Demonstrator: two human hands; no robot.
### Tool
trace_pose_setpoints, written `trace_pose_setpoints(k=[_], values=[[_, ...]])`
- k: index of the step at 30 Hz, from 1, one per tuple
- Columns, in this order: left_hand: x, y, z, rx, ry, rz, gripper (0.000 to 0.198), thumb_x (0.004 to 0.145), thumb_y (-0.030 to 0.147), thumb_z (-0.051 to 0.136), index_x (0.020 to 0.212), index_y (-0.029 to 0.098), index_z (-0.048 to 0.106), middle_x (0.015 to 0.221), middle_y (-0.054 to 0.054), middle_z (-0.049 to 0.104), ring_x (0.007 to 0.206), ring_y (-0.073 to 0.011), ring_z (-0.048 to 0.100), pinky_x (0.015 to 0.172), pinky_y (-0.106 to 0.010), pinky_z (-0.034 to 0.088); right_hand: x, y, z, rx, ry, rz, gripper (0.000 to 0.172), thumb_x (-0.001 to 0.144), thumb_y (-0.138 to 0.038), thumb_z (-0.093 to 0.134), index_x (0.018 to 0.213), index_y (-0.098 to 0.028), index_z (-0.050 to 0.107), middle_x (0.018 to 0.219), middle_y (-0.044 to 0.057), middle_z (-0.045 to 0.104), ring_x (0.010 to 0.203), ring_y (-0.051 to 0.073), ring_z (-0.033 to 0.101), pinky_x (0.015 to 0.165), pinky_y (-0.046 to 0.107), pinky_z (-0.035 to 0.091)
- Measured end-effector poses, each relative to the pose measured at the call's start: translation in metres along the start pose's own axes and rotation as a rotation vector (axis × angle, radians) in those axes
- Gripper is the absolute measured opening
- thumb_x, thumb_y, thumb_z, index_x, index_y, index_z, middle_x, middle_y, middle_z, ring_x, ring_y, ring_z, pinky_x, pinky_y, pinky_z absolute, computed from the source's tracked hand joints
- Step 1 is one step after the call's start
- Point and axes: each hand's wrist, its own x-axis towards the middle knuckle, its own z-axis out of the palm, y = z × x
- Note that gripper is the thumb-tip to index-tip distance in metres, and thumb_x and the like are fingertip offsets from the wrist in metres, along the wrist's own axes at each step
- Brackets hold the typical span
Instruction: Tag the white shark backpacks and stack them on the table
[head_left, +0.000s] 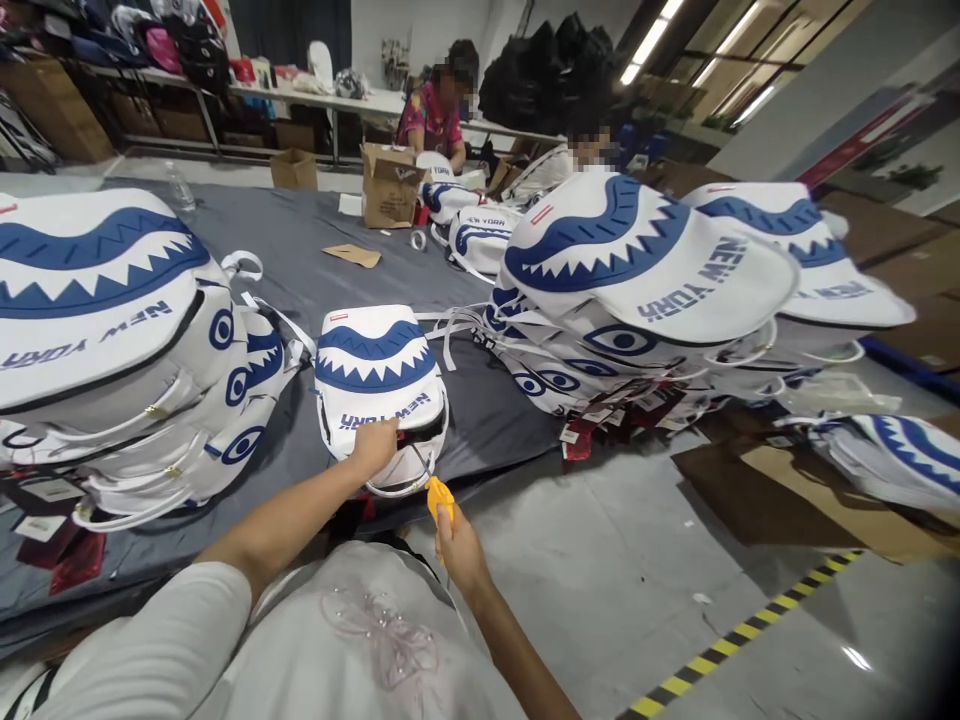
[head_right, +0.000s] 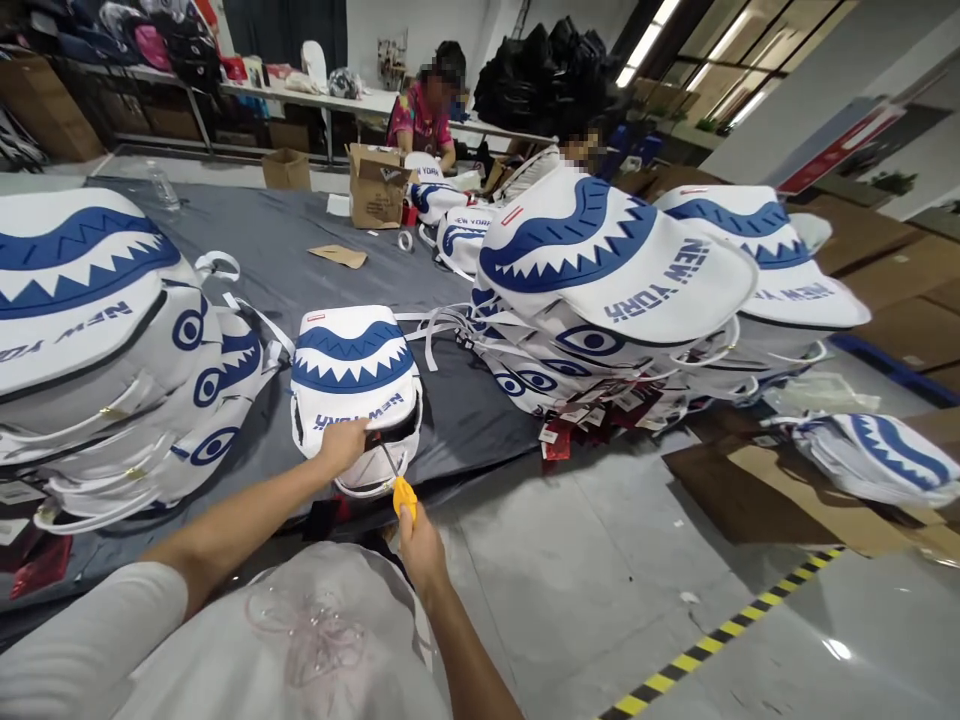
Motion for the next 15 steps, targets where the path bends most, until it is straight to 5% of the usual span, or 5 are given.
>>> trace_pose_setpoints(k=[3, 6, 10, 12, 15], values=[[0.007, 0.006, -0.023, 0.023, 0.055, 0.004, 0.030, 0.094, 0.045, 0.054, 0.104, 0.020, 0.068, 0.105, -0.013, 0.069, 0.112, -0.0303, 0.062, 0.099, -0.045, 0.043, 0.003, -0.011, -0.001, 0.124, -0.004, 0.006, 0.065, 0.094, -0.064, 0.022, 0.113, -0.017, 0.062, 0.052, -0.002, 0.049, 0.048, 0.020, 0.053, 0.049, 0.031, 0.046], [-0.012, -0.004, -0.037, 0.053, 0.091, -0.014, 0.027, 0.087, 0.035, 0.061, 0.110, 0.023, 0.068, 0.117, -0.014, 0.069, 0.121, -0.0347, 0.058, 0.106, -0.047, 0.036, 0.012, -0.019, -0.003, 0.218, 0.009, -0.043, 0.072, 0.094, -0.067, 0.021, 0.120, -0.012, 0.060, 0.051, -0.003, 0.045, 0.047, 0.019, 0.048, 0.049, 0.030, 0.046], [-0.033, -0.030, -0.055, 0.154, 0.164, -0.189, 0.027, 0.089, 0.031, 0.051, 0.106, 0.020, 0.070, 0.093, -0.016, 0.073, 0.095, -0.0343, 0.067, 0.089, -0.049, 0.046, 0.028, -0.015, -0.012, 0.140, -0.032, -0.129, 0.069, 0.097, -0.060, 0.021, 0.135, -0.014, 0.055, 0.051, -0.003, 0.047, 0.047, 0.018, 0.050, 0.049, 0.028, 0.044], [-0.022, -0.031, -0.072, 0.206, 0.238, -0.221, 0.032, 0.092, 0.037, 0.046, 0.104, 0.021, 0.071, 0.089, -0.014, 0.073, 0.090, -0.0317, 0.068, 0.084, -0.044, 0.047, 0.037, -0.012, -0.021, 0.027, -0.039, -0.166, 0.063, 0.098, -0.054, 0.022, 0.136, -0.017, 0.056, 0.055, -0.001, 0.055, 0.052, 0.019, 0.057, 0.052, 0.027, 0.046], [0.013, -0.008, -0.091, 0.271, 0.315, 0.029, 0.032, 0.094, 0.038, 0.045, 0.101, 0.024, 0.073, 0.094, -0.012, 0.074, 0.091, -0.0268, 0.068, 0.084, -0.038, 0.047, 0.060, -0.025, -0.038, -0.180, -0.098, -0.201, 0.052, 0.101, -0.043, 0.027, 0.129, -0.017, 0.062, 0.071, 0.005, 0.069, 0.068, 0.021, 0.068, 0.061, 0.027, 0.049]])
